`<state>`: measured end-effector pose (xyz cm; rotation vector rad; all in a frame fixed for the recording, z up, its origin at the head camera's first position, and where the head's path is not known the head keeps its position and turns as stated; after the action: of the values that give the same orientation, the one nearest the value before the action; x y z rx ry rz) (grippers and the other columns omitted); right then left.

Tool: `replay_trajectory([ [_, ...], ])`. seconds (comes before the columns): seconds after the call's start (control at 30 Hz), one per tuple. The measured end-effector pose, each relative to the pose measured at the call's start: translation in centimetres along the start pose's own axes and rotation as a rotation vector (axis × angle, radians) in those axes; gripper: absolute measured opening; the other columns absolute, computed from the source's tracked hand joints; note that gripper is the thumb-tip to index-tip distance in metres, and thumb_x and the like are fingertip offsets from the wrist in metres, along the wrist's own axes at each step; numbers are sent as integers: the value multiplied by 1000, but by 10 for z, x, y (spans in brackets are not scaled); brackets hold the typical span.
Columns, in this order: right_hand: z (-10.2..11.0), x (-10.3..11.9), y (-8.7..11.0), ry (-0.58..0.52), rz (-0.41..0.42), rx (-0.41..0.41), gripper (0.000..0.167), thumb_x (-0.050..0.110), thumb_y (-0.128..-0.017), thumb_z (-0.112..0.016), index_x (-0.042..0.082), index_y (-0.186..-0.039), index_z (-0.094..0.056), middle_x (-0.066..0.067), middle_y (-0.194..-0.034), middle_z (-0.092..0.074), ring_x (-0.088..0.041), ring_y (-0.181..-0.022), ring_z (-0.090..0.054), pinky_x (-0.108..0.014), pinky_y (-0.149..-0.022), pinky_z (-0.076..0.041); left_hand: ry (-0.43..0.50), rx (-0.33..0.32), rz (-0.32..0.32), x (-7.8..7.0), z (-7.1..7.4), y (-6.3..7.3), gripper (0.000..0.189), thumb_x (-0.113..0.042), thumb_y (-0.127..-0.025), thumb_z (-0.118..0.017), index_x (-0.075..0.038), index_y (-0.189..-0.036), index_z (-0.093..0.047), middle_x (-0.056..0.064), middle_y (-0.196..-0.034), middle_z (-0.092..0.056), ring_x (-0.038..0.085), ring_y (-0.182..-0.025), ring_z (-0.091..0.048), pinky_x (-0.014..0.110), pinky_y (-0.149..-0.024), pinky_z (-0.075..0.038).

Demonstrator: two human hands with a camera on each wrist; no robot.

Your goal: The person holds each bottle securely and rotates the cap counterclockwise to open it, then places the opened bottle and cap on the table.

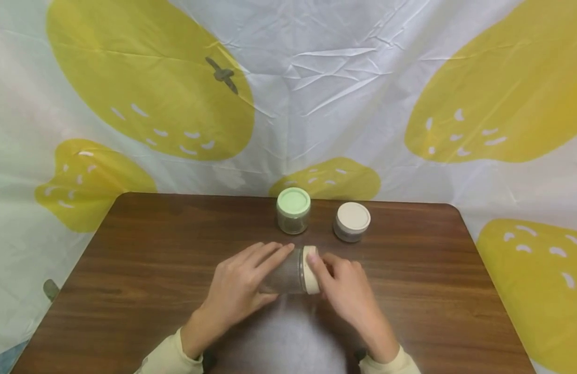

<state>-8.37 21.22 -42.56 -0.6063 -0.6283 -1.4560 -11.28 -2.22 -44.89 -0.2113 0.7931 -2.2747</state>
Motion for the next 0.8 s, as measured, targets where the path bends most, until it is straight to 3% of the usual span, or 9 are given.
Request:
replay_trajectory([
  [0.2, 3, -4, 1, -23, 104, 31, 32, 44, -108, -56, 17, -113, -73, 7, -71, -67, -4, -60, -59, -24, -57, -48, -7, -4, -4, 1, 0, 1, 112, -40, -53, -102, -31, -154, -54, -6, -133, -69, 18, -113, -71, 33, -93, -63],
  [0.43, 6, -12, 1, -53, 226, 51, 43, 30, -102, -71, 6, -137, -64, 1, -97, -78, -4, -84, -72, -25, -75, -61, 2, -9, -16, 3, 1, 3, 115, -41, -52, -103, -31, -156, -53, -5, -133, -69, 19, -113, -71, 33, -94, -63],
  [0.53, 7, -15, 1, -60, 270, 48, 51, 26, -100, -73, 3, -143, -60, -1, -102, -78, -6, -90, -73, -28, -80, -63, 7, -7, -19, 3, 1, 2, 115, -41, -52, -103, -31, -156, -53, -5, -133, -69, 19, -113, -71, 33, -94, -62],
  [0.8, 8, -14, 1, -41, 309, 32, 51, 24, -98, -75, 5, -143, -60, 0, -103, -78, -5, -88, -73, -31, -81, -63, 0, -3, -20, 4, 2, 3, 115, -41, -52, -102, -31, -155, -53, -6, -133, -70, 17, -113, -71, 32, -92, -63],
])
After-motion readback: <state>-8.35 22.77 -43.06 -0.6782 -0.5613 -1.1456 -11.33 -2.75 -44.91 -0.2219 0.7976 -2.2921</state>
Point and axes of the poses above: each hand's wrist, its own y-axis away from the middle knuckle, its own z-axis out of the back of the hand, x = y × z, the point moved 1 cm from there along -y, towards the middle knuckle
